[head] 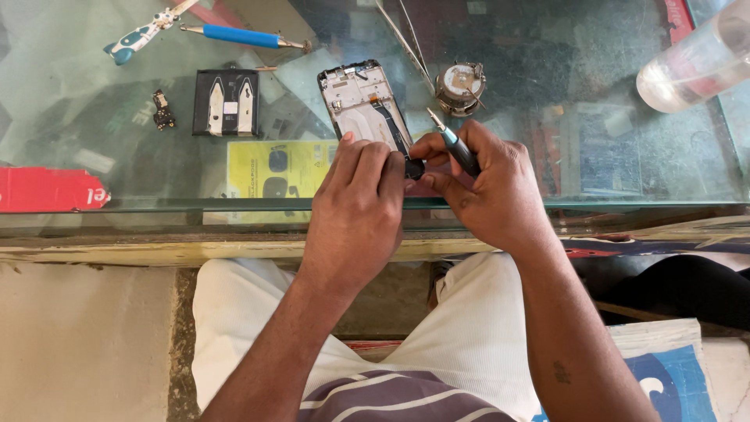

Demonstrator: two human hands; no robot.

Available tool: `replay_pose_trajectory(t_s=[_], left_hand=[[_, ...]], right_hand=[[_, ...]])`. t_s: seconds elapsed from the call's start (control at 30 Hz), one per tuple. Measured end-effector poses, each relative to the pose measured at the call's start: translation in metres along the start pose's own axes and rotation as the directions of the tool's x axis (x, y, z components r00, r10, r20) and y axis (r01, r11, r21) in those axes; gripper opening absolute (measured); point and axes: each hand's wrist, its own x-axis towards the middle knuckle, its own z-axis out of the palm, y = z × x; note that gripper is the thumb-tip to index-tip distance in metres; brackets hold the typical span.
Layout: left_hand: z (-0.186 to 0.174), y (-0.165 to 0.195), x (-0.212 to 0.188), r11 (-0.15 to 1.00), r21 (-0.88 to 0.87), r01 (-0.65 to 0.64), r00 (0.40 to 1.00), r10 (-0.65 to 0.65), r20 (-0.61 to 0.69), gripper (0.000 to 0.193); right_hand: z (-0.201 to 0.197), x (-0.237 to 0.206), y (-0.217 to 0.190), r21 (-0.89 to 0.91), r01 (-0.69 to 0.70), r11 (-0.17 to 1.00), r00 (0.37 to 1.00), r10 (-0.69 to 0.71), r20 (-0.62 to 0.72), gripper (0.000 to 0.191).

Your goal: The person repairs a disassembled smartphone on a glass workbench. They unscrew components with a screwdriver, pry and reposition small parts by hand, place a small circuit board into the phone chassis, spray PCB cleaner onto the assembly, and continue working on the phone with the screwdriver and a blue-handled tool.

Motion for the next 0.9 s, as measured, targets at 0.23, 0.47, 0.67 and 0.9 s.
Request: replay_pose_trajectory(t_s=[0.23, 0.47, 0.67, 0.9], left_hand=[[0.009, -0.004, -0.007, 0.999, 0.035, -0.037, 0.999, 0.037, -0.002, 0.025], [0.008, -0.003, -0.007, 0.999, -0.015, -0.029, 1.000, 0.029, -0.003, 0.020], [-0.004, -0.002, -0.005, 0.994, -0.112, 0.015, 1.000, -0.013, 0.025, 0.031], [-0.006, -0.002, -0.001, 0.993, -0.113, 0.033, 0.998, -0.027, 0.051, 0.035]], right_hand=[[-0.002, 0.002, 0.002, 0.073, 0.011, 0.997, 0.999, -0.014, 0.037, 0.035], [0.000, 0.001, 0.001, -0.009, -0.001, 1.000, 0.999, 0.002, 0.043, 0.023], [0.000, -0.003, 0.000, -0.092, 0.038, 0.995, 0.999, -0.035, 0.030, 0.023], [0.000, -0.004, 0.000, -0.206, 0.139, 0.969, 0.990, -0.134, 0.035, 0.026]])
